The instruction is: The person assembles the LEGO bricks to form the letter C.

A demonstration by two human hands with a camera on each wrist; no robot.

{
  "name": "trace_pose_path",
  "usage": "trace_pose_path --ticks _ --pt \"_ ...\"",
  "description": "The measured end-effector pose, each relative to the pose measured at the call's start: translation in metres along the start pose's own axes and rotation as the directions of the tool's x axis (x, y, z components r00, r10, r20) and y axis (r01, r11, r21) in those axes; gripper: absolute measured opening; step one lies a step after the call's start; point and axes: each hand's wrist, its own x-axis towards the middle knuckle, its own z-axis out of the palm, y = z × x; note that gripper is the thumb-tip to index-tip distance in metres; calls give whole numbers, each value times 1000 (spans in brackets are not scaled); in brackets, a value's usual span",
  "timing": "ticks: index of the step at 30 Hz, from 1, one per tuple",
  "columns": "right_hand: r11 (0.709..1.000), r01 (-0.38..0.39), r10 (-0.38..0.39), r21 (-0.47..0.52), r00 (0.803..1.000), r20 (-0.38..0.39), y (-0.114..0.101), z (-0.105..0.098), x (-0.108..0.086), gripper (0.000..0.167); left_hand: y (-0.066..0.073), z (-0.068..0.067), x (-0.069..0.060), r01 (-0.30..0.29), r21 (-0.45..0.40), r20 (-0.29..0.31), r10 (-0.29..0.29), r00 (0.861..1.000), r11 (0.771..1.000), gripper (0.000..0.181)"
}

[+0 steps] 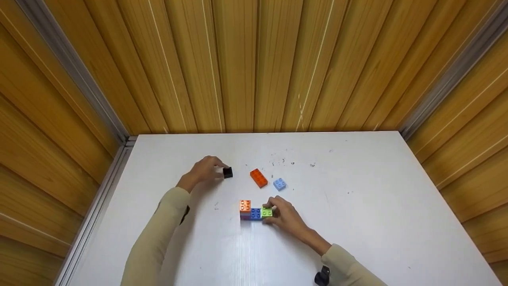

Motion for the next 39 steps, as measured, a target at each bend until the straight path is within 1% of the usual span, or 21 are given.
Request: trace_pose_path --ticks 2,4,5,7,10,11,14,18,22,25,29,33,36,39 --pt "1000 -8 8 17 1000 2 1 -1 -1 30 -10 6 -14 -61 -23 -32 60 998 998 35" --pt "999 -9 9 31 1000 5 2 -1 -1 30 -18 13 -25 -131 -39 -68 128 989 991 35" --pt "999 -7 7 38 1000 8 2 -1 -1 30 -20 16 -29 -156 -54 -86 151 985 986 35" --pt "999 -6 6 48 1000 15 1 0 -1 29 -22 21 -35 -185 -88 -108 175 979 979 34" --pt "998 -4 3 60 1000 19 1 0 0 29 -17 26 -41 -177 -142 -111 161 981 974 33" --pt "998 -3 1 61 1000 18 1 1 -1 29 -15 27 -42 -163 -166 -102 148 984 972 33" --pt "999 -4 3 53 1000 15 1 1 -1 29 -9 32 -43 -148 -209 -77 135 988 967 30" --pt "999 -11 11 31 1000 16 0 2 0 28 -6 38 -43 -154 -230 -61 144 988 961 27" --pt "1000 -5 5 25 1000 16 0 1 0 28 -5 42 -45 -153 -236 -64 141 988 960 30" --pt "1000 2 -2 23 1000 10 1 0 0 28 -3 41 -48 -182 -251 -79 168 983 951 31" --pt "999 2 -2 34 1000 9 1 0 0 29 4 34 -53 -233 -297 -120 206 971 926 29" --pt "999 0 0 41 1000 12 1 0 1 29 19 24 -56 -257 -342 -159 214 964 904 30" --pt "999 -1 1 33 1000 15 1 0 1 29 34 19 -58 -271 -361 -166 225 960 892 34" --pt "999 -8 7 36 1000 19 0 -1 1 29 48 18 -61 -283 -371 -155 241 958 885 34"
